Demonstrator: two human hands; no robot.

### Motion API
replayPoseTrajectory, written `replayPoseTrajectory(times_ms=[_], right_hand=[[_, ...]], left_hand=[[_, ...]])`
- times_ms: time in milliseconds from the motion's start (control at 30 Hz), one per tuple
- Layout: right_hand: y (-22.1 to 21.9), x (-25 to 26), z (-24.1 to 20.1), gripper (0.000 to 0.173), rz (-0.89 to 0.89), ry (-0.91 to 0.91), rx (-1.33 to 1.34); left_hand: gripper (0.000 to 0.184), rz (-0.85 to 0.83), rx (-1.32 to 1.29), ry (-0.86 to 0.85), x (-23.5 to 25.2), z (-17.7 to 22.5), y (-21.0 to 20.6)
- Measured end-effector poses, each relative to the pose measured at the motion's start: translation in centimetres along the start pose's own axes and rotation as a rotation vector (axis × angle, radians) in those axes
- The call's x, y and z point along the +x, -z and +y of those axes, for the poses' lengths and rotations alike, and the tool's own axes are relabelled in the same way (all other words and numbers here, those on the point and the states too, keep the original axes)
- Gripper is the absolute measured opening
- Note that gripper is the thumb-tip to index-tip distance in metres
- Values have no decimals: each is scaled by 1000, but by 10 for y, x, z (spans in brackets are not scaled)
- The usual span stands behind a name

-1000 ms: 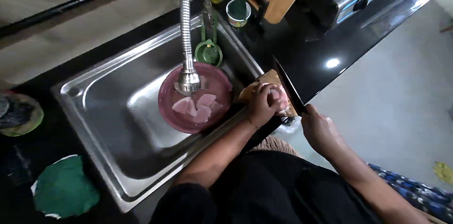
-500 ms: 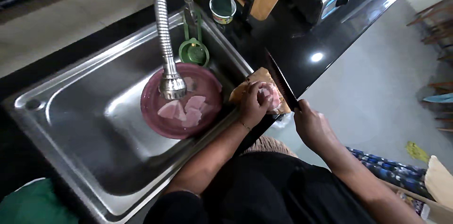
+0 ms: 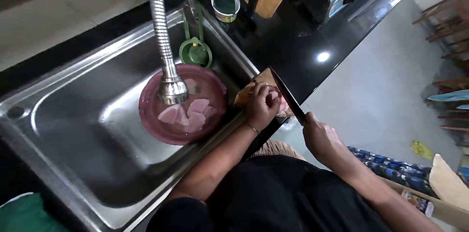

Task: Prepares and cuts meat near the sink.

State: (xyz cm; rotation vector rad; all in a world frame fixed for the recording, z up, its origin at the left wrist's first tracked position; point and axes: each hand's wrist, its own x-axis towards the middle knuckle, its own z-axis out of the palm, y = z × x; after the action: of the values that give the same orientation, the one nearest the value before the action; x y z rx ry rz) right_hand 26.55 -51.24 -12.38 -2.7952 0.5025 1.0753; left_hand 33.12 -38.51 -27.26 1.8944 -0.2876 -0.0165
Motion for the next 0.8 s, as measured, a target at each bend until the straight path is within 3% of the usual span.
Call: replayPoseTrajectory(times_ms=[367,600,800], right_hand=[[11,-5,-16,32,-126,-50,-103],[8,-15,1,32,-151,-53,-27],[21,6,-9,32,-179,1,47]], left_hand=[[27,9,-23,-60,-1,-4,-2],[28,59,-2,-121,0,-10,-8],[28,43,-43,-129,0,-13,-8]])
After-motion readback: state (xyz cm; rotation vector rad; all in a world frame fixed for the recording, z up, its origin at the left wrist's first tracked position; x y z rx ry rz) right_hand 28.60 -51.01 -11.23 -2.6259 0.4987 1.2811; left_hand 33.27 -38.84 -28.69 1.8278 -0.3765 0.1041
